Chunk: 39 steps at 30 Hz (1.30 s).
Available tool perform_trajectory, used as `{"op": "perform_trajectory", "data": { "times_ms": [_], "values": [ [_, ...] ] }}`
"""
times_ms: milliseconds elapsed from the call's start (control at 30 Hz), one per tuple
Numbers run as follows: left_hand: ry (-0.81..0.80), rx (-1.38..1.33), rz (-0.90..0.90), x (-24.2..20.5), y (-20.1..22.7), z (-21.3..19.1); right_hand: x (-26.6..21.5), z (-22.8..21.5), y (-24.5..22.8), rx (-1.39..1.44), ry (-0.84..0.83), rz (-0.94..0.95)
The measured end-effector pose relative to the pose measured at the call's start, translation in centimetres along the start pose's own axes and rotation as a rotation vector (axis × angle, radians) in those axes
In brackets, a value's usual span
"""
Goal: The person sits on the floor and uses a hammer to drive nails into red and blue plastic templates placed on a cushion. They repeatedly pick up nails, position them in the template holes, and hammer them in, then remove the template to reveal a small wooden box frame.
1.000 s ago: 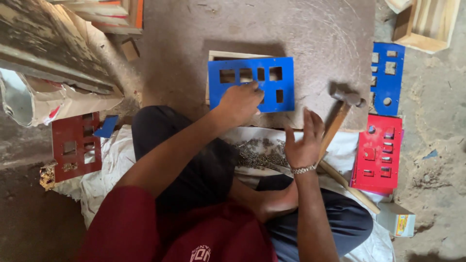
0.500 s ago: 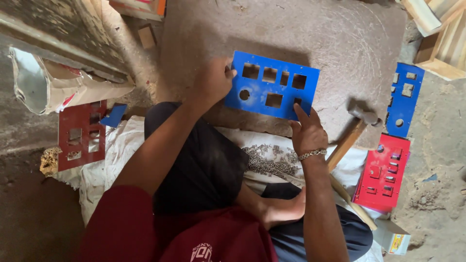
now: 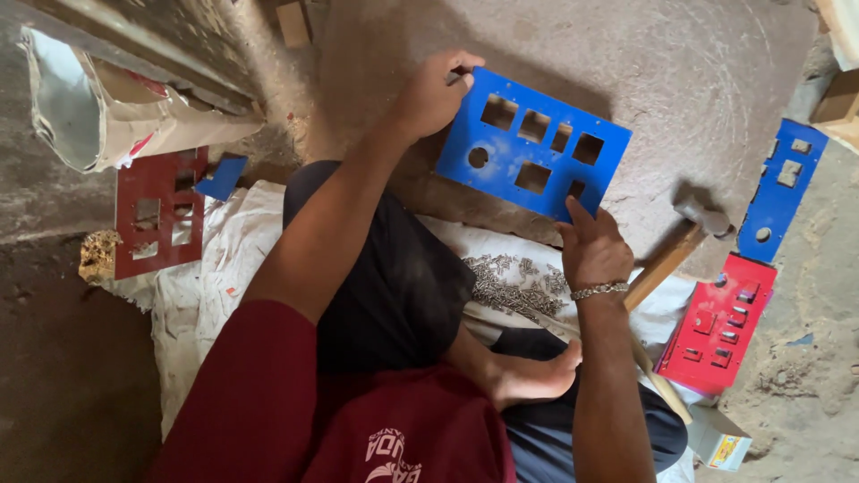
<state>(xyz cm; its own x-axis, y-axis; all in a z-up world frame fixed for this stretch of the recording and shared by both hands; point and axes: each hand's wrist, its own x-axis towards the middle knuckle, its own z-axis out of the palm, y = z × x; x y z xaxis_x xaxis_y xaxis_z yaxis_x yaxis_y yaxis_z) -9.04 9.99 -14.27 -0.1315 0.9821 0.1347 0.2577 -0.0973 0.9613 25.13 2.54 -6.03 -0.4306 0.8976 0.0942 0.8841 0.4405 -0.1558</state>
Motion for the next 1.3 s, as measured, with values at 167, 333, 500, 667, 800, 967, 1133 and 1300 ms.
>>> {"op": "perform_trajectory", "data": {
  "times_ms": [167,333,500,667,800,967,1133,1300],
  "values": [
    [0.018,0.017,-0.041,0.2,1.1,0.0,-0.1,0.1,-0.3,-0.037,-0.042,0.041],
    [0.020,-0.041,-0.031,0.4,0.1,0.7,-0.1,0.2,-0.1,-0.025,-0.052,0.060],
    [0.070,-0.032,0.027,0.0,-1.0,0.6,-0.3,0.4,-0.1,0.149,-0.022,0.114],
    [0.191,0.261,-0.038,-3.0,0.9,-0.5,-1.0,0.6,0.0,0.923,0.049,0.385],
    [-0.055,0.320,-0.229,-5.5,4.7,-0.7,-1.0,0.8,0.6,1.150,0.010,0.507],
    [-0.086,0.460,-0.302,-6.4,8.1,-0.5,-1.2,0.4,0.7,1.108,-0.094,0.549],
    [-0.015,0.471,-0.205,-6.5,6.7,0.5,-0.8,0.3,0.3,1.003,-0.058,0.496],
    [-0.017,0.448,-0.146,-6.4,5.9,0.9,-0.8,0.5,0.6,0.978,-0.108,0.581]
  ]
}}
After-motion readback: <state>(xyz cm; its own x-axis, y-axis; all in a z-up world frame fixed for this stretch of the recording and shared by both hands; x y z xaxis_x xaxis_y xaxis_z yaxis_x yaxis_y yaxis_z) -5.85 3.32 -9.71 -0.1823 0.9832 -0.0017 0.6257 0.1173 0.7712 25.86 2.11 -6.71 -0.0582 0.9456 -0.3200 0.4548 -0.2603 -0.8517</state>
